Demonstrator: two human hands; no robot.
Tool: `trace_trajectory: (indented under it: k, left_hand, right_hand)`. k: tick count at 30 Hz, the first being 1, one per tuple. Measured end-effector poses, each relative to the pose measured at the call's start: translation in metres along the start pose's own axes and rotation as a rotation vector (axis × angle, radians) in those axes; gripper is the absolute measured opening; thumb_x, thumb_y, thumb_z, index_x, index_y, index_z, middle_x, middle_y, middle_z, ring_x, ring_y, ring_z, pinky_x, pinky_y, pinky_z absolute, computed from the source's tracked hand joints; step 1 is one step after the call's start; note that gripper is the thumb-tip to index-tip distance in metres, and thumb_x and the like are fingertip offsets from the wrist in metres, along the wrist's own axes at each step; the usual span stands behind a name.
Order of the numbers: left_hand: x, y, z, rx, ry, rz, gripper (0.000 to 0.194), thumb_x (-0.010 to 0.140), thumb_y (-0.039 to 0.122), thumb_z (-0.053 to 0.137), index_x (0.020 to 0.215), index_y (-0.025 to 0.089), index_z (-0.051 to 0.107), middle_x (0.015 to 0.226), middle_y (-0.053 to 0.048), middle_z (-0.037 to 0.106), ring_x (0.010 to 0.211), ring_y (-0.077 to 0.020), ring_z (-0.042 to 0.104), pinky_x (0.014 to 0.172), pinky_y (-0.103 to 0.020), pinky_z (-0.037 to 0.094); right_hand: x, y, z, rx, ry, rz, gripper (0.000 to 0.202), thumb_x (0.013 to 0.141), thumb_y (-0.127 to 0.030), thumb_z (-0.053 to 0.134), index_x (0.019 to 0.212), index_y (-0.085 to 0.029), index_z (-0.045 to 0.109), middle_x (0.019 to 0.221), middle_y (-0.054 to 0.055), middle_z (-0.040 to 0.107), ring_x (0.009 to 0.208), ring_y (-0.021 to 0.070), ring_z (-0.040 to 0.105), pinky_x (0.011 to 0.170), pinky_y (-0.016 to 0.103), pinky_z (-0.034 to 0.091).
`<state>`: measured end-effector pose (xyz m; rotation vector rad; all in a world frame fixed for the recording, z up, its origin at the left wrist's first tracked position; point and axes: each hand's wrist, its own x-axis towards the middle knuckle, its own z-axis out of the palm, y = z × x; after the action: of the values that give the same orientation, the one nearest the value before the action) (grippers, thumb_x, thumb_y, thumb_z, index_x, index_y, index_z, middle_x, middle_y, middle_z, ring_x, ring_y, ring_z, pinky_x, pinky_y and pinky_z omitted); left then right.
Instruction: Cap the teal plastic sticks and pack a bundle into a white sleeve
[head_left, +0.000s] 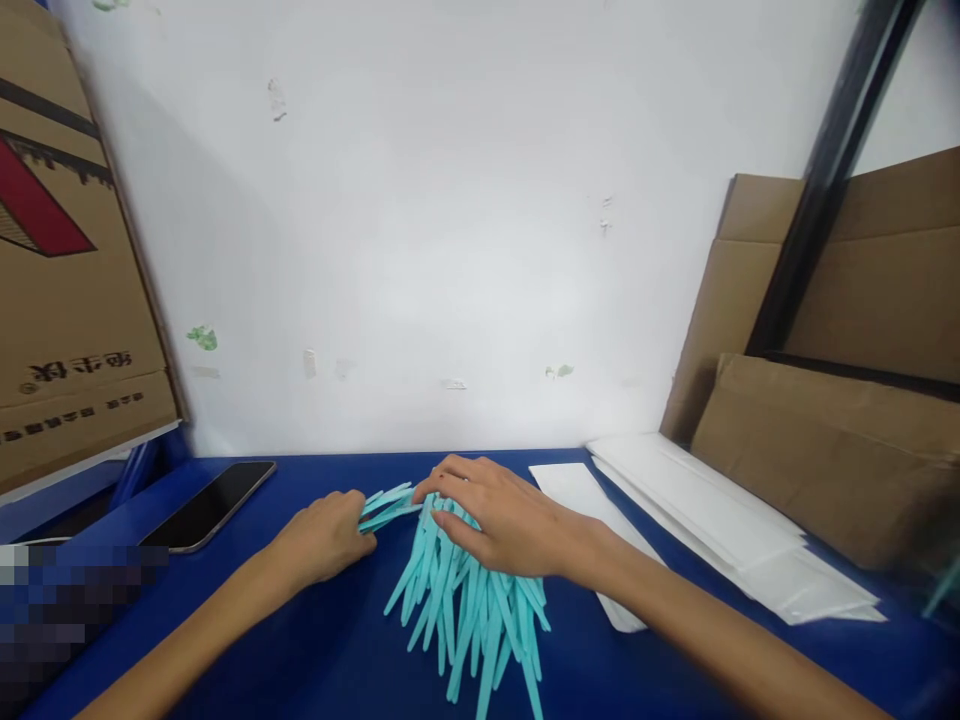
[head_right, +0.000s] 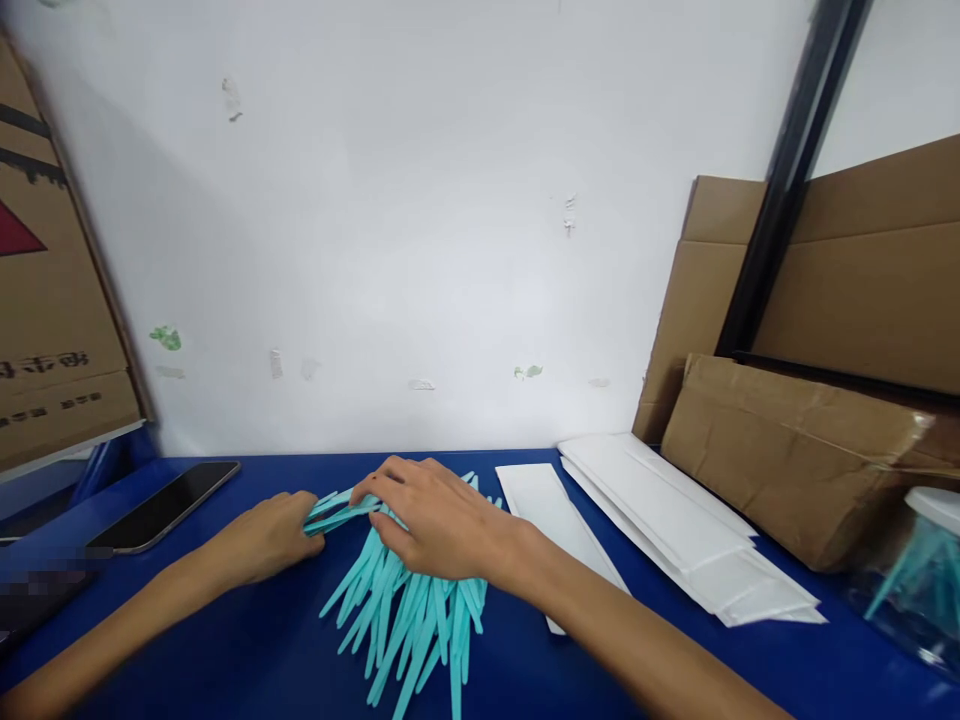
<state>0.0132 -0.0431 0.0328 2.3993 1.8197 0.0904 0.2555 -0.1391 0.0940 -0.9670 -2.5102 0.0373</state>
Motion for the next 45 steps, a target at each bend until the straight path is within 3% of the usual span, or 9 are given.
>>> trace_trajectory:
  k: [6, 13, 19, 21, 23, 29, 34, 39, 45]
  left_hand:
    - [-0.003, 0.003, 0.002, 0.1, -0.012, 0.043, 0.018, 0.074, 0.039, 0.052, 0.076, 0.021, 0.056, 0.084, -0.011, 0.068, 0.076, -0.0317, 0.065, 0.059, -0.034, 0.037]
    - [-0.003, -0.005, 0.007, 0.051, -0.016, 0.115, 0.025, 0.089, 0.041, 0.039, 0.077, 0.022, 0.051, 0.085, -0.01, 0.066, 0.079, -0.0292, 0.064, 0.062, -0.034, 0.035]
    - [-0.002, 0.005, -0.005, -0.384, 0.059, 0.315, 0.019, 0.095, 0.035, 0.032, 0.085, 0.023, 0.043, 0.066, 0.002, 0.058, 0.061, -0.0171, 0.057, 0.058, -0.028, 0.038]
    - [-0.009, 0.016, -0.009, -0.559, 0.094, 0.398, 0.019, 0.097, 0.037, 0.032, 0.091, 0.023, 0.042, 0.069, 0.003, 0.058, 0.06, -0.0149, 0.058, 0.06, -0.026, 0.042]
    - [-0.018, 0.028, -0.009, -0.695, 0.046, 0.415, 0.025, 0.1, 0.045, 0.03, 0.099, 0.023, 0.041, 0.066, 0.005, 0.053, 0.052, -0.0138, 0.054, 0.053, -0.025, 0.042]
    - [-0.036, 0.049, 0.0, -0.871, 0.104, 0.498, 0.029, 0.101, 0.049, 0.035, 0.095, 0.022, 0.043, 0.064, 0.006, 0.048, 0.055, -0.0125, 0.047, 0.056, -0.025, 0.043]
    - [-0.041, 0.049, 0.002, -0.923, 0.136, 0.555, 0.028, 0.103, 0.047, 0.035, 0.097, 0.021, 0.046, 0.069, 0.004, 0.05, 0.061, -0.0135, 0.048, 0.061, -0.026, 0.042]
    - [-0.037, 0.045, 0.005, -0.966, 0.08, 0.621, 0.028, 0.102, 0.047, 0.039, 0.103, 0.02, 0.048, 0.081, 0.0, 0.056, 0.072, -0.0161, 0.054, 0.072, -0.029, 0.045]
    - [-0.036, 0.044, 0.004, -1.153, 0.086, 0.479, 0.029, 0.096, 0.049, 0.05, 0.099, 0.02, 0.053, 0.07, 0.005, 0.041, 0.059, -0.0114, 0.037, 0.055, -0.023, 0.035]
  right_hand:
    - [0.0, 0.007, 0.001, -0.123, -0.006, -0.029, 0.028, 0.099, -0.019, 0.046, 0.127, -0.022, 0.053, 0.119, 0.008, 0.061, 0.104, 0.0211, 0.061, 0.091, 0.039, 0.048]
    - [0.0, 0.01, 0.001, -0.167, 0.004, -0.02, 0.028, 0.1, -0.02, 0.046, 0.126, -0.021, 0.054, 0.12, 0.009, 0.061, 0.106, 0.0222, 0.061, 0.091, 0.041, 0.049]
    - [-0.001, 0.01, 0.0, -0.144, 0.179, 0.112, 0.039, 0.102, -0.027, 0.043, 0.141, -0.024, 0.043, 0.136, 0.011, 0.052, 0.117, 0.0244, 0.057, 0.1, 0.047, 0.047]
    - [-0.002, 0.012, -0.001, -0.096, 0.258, 0.15, 0.048, 0.102, -0.031, 0.042, 0.149, -0.024, 0.032, 0.15, 0.013, 0.04, 0.132, 0.0262, 0.047, 0.107, 0.049, 0.043]
    - [-0.002, 0.013, 0.001, -0.026, 0.311, 0.168, 0.056, 0.103, -0.036, 0.041, 0.154, -0.024, 0.022, 0.158, 0.012, 0.03, 0.142, 0.0264, 0.035, 0.114, 0.05, 0.037]
    - [0.001, 0.002, 0.012, 0.145, 0.317, 0.156, 0.056, 0.105, -0.039, 0.035, 0.157, -0.026, 0.02, 0.16, 0.006, 0.031, 0.147, 0.0224, 0.029, 0.12, 0.047, 0.031]
    - [0.001, -0.017, 0.017, 0.183, 0.325, 0.081, 0.07, 0.103, -0.035, 0.039, 0.158, -0.029, -0.004, 0.166, 0.003, 0.009, 0.15, 0.0225, 0.018, 0.121, 0.049, 0.029]
    - [0.0, -0.023, 0.013, 0.173, 0.292, 0.108, 0.064, 0.102, -0.036, 0.042, 0.158, -0.031, 0.012, 0.166, 0.002, 0.01, 0.147, 0.0275, 0.027, 0.116, 0.052, 0.037]
    - [0.001, -0.013, 0.015, 0.167, 0.385, 0.084, 0.052, 0.1, -0.033, 0.048, 0.15, -0.032, 0.035, 0.157, 0.003, 0.034, 0.142, 0.0234, 0.036, 0.115, 0.047, 0.039]
